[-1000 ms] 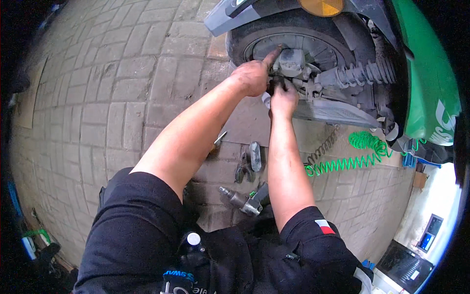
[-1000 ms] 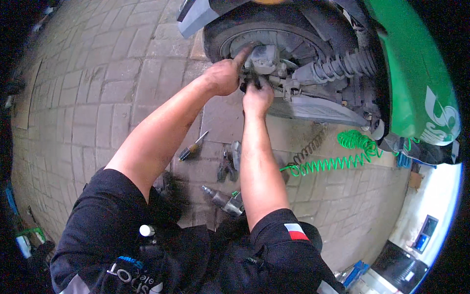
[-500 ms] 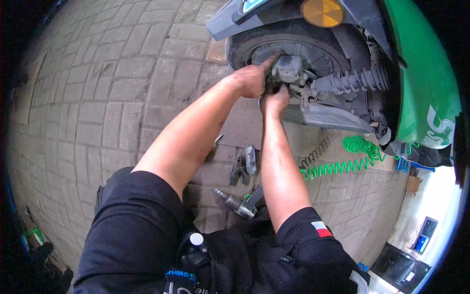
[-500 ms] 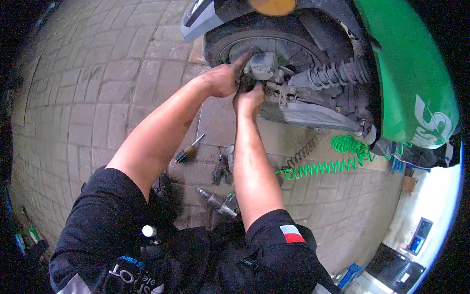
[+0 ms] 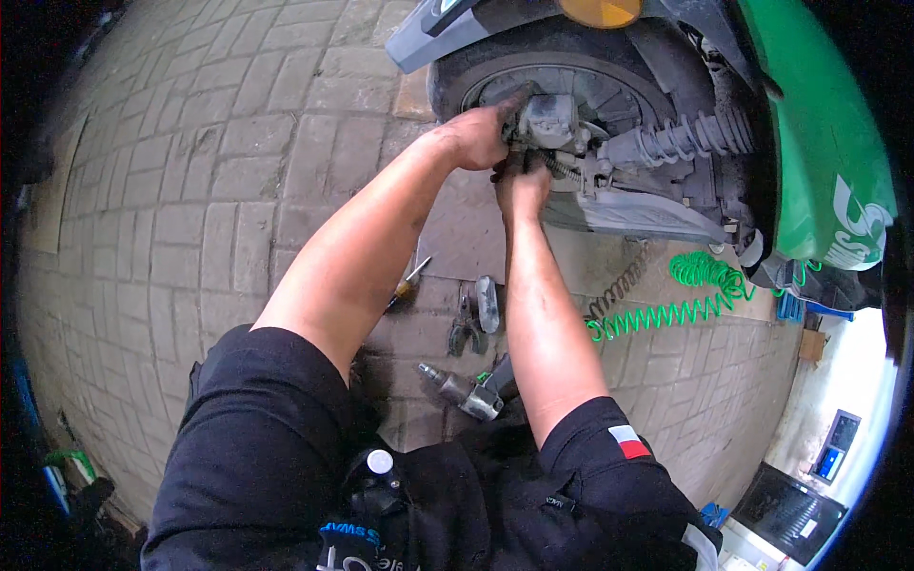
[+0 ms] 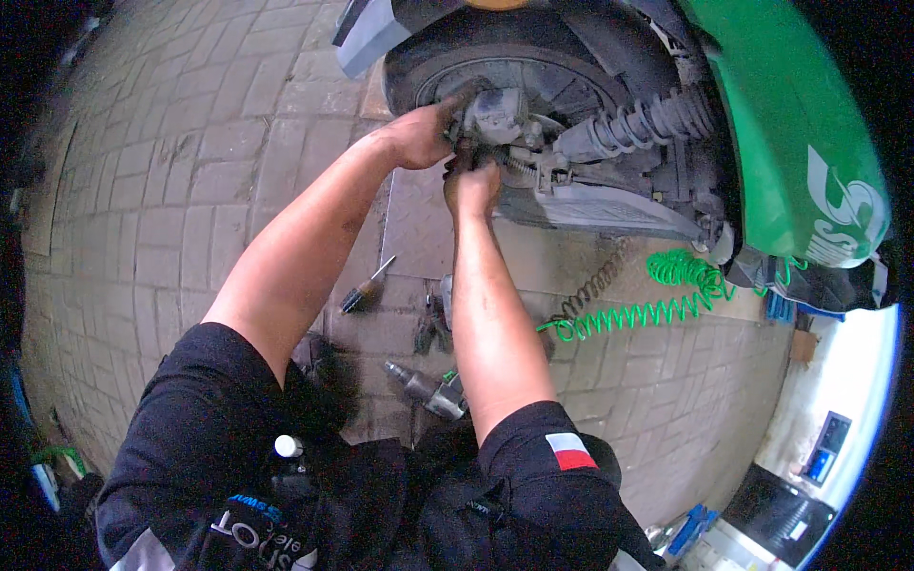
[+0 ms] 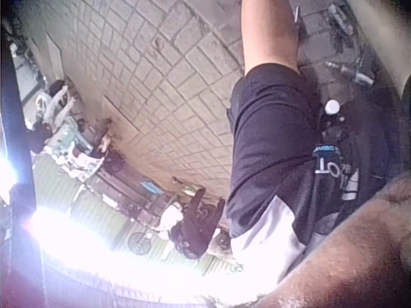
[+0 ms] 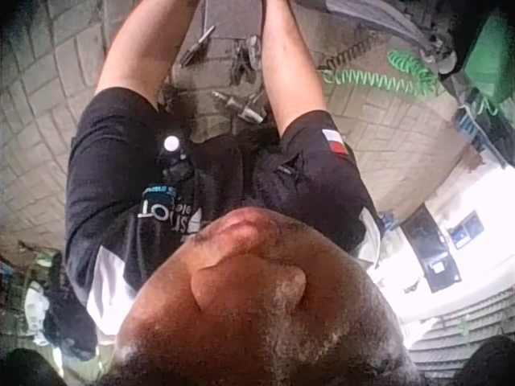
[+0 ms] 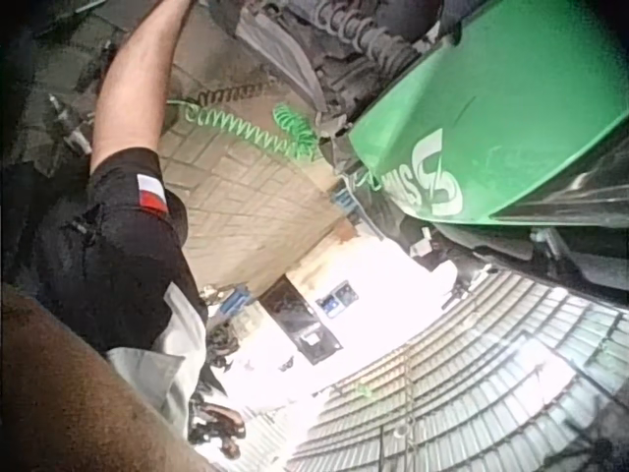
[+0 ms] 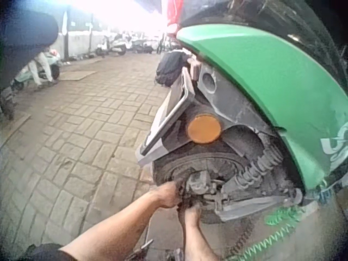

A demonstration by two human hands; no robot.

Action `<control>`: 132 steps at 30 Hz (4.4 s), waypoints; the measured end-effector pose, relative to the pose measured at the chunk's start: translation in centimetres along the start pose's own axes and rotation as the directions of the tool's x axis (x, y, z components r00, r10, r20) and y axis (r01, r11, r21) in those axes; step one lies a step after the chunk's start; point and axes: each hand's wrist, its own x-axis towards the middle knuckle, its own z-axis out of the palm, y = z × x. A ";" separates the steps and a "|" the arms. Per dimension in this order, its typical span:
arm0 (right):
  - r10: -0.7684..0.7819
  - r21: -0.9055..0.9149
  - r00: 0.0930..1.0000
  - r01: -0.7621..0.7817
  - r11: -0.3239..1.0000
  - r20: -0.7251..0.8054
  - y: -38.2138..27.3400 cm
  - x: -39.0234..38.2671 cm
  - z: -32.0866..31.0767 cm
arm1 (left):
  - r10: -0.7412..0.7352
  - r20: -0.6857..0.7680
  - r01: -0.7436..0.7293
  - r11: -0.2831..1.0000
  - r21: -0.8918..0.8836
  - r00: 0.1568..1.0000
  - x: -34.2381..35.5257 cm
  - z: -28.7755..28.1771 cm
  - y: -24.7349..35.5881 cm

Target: The person replaces brake pads on a scooter's rear wheel by removing the caliper using a screwdriver and then securing it back in place with an impact wrench.

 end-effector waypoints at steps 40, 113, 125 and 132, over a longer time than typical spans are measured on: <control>-0.163 -0.032 0.104 0.918 0.396 0.981 19.2 -22.0 -16.9 | 0.051 -0.355 -0.234 0.837 -0.495 0.933 -1.8 2.8 -2.5; 0.006 -0.556 0.781 0.440 0.705 0.625 -0.1 -7.5 -12.4 | -0.411 -0.064 0.301 0.757 -0.580 0.910 -1.3 6.1 -1.5; -0.051 -0.538 0.796 0.453 0.710 0.603 0.8 -6.8 -12.8 | -0.400 0.075 0.335 0.634 -0.697 0.913 -2.1 5.3 0.2; -0.059 -0.543 0.769 0.501 0.674 0.636 -0.7 -5.4 -14.7 | -0.402 -0.029 0.300 0.729 -0.615 0.915 -3.7 8.2 2.5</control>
